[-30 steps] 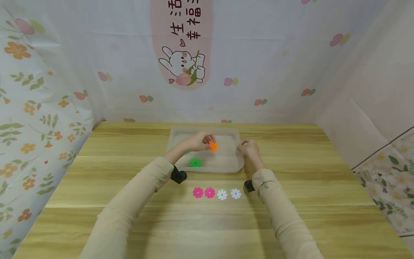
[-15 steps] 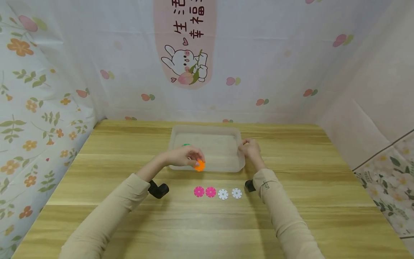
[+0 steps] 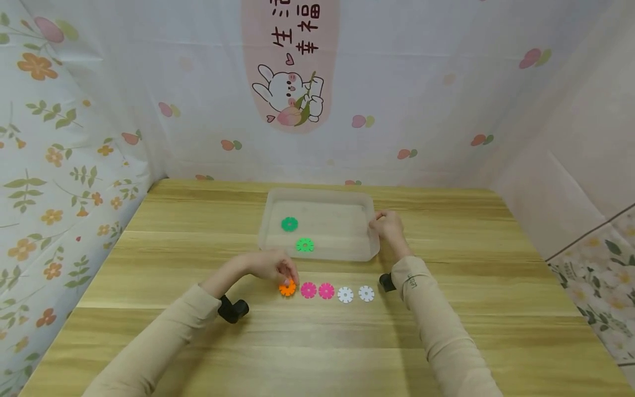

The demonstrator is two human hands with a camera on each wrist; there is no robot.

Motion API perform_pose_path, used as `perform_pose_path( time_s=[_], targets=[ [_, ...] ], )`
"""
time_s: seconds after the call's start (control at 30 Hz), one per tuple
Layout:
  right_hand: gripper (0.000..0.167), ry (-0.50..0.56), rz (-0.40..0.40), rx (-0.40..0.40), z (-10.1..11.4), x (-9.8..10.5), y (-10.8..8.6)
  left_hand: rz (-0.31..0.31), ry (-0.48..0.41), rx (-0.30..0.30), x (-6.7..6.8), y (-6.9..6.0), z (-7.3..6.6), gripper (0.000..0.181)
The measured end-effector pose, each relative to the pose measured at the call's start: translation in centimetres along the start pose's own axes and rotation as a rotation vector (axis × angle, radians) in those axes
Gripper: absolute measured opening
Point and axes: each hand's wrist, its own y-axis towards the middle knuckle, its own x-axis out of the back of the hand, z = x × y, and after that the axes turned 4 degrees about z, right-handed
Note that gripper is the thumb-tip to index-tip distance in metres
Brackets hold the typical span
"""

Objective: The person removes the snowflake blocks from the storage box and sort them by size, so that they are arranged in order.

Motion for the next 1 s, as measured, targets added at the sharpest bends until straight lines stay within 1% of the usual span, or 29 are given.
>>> perform_pose_path(
  time_s=[0.07,0.2,0.3,0.37,0.5,0.57,0.6,0.67,0.73,0.8,0.9,1.0],
  targets=[
    [0.015,-0.013,-0.003,-0.006,0.1,0.0,0.1,-0.027,0.001,-0.002,-0.5,0.1,0.4,0.015],
    [0.014,-0.02,0.0,-0.017,0.1,0.1,0.1,-0.107,-0.009,0.014,-1.4,0.1,0.8,0.012],
    [0.015,-0.012,0.005,-0.022,0.2,0.1,0.1,-0.169,0.009,0.028,-2.0,0.2,0.8,0.012],
    [0.015,-0.005,0.009,-0.024,0.2,0.1,0.2,-0.206,0.008,0.05,-2.4,0.2,0.7,0.013],
    [0.015,-0.004,0.007,-0.013,0.2,0.2,0.2,-0.265,0.038,0.076,-3.1,0.3,0.7,0.015],
    [0.015,-0.014,0.001,-0.008,0.2,0.2,0.2,-0.288,0.049,0.068,-3.1,0.3,0.7,0.015],
    [0.015,-0.019,-0.003,-0.006,0.3,0.2,0.2,-0.301,0.056,0.057,-3.0,0.3,0.6,0.016],
    [0.015,-0.031,-0.01,-0.009,0.3,0.2,0.2,-0.325,0.037,0.038,-2.6,0.3,0.3,0.017],
    [0.015,-0.033,-0.013,-0.009,0.3,0.2,0.2,-0.353,0.014,0.015,-1.9,0.4,-0.1,0.02],
    [0.014,-0.034,-0.015,-0.008,0.3,0.2,0.2,-0.391,0.001,0.008,-1.0,0.7,-0.5,0.021],
    [0.014,-0.028,-0.012,-0.001,0.1,0.2,0.2,-0.448,0.001,0.025,0.2,1.3,-0.6,0.02],
    [0.015,-0.027,-0.005,0.003,0.0,0.2,0.2,-0.504,-0.015,0.078,1.1,2.1,-0.3,0.02]
  ],
)
